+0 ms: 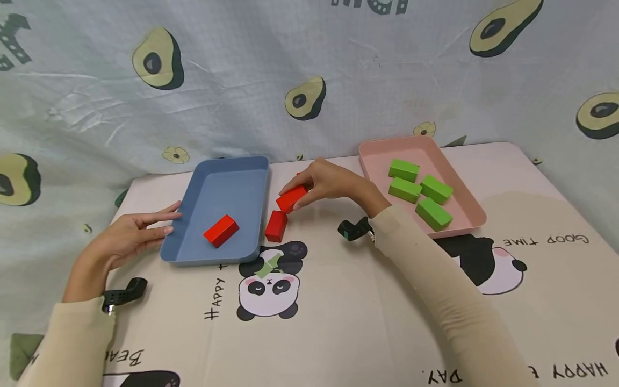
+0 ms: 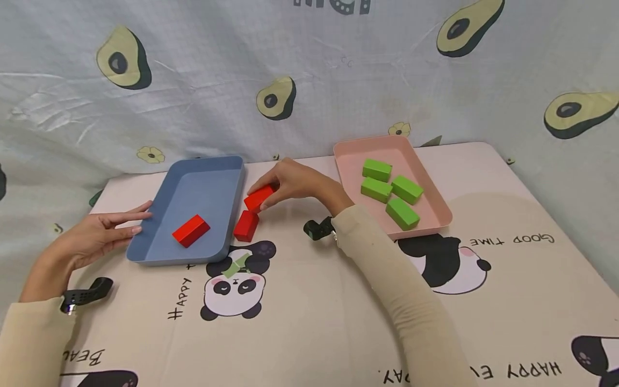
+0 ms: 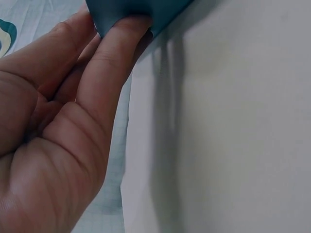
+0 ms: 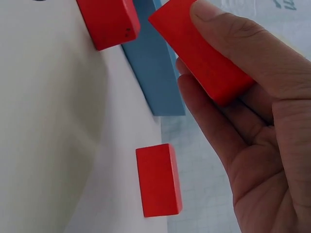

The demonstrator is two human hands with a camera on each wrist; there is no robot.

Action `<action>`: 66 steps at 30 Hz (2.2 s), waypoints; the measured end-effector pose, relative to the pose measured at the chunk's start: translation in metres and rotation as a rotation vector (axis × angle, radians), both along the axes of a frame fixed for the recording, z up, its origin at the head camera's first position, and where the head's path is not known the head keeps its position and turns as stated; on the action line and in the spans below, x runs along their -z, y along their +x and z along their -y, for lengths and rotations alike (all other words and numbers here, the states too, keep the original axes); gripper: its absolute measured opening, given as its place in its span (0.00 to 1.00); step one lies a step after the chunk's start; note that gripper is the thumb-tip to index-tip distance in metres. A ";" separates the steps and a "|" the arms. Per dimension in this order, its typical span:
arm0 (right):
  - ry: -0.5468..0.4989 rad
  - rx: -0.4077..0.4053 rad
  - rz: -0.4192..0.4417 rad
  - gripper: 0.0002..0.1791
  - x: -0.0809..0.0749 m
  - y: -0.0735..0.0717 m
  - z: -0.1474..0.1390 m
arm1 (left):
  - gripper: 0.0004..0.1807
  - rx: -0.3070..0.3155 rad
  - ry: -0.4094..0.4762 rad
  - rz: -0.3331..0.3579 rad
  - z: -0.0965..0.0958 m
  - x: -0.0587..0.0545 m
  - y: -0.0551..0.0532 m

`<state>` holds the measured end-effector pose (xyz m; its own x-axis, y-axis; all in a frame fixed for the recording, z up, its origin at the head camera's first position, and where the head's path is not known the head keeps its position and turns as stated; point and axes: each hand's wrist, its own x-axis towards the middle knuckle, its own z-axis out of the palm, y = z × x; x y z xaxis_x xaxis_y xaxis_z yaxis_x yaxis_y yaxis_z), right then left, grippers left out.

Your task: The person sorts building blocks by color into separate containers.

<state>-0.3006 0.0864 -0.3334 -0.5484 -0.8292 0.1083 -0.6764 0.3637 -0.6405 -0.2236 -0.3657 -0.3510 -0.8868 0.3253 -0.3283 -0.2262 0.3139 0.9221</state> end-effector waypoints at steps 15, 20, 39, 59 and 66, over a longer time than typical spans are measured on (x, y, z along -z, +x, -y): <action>-0.018 -0.016 0.034 0.23 -0.002 0.002 0.010 | 0.29 0.011 -0.054 0.005 -0.003 -0.005 -0.001; -0.036 -0.014 0.026 0.23 -0.001 0.003 0.012 | 0.28 0.004 -0.050 -0.003 -0.001 -0.003 0.001; -0.053 -0.049 0.041 0.23 0.005 0.002 0.012 | 0.27 0.009 -0.010 0.018 0.000 -0.002 -0.001; -0.072 -0.060 0.041 0.22 -0.001 0.003 0.025 | 0.27 0.006 -0.002 0.027 -0.001 -0.004 -0.002; -0.089 -0.081 0.042 0.22 0.000 0.003 0.031 | 0.26 -0.004 0.018 0.051 0.000 -0.004 -0.002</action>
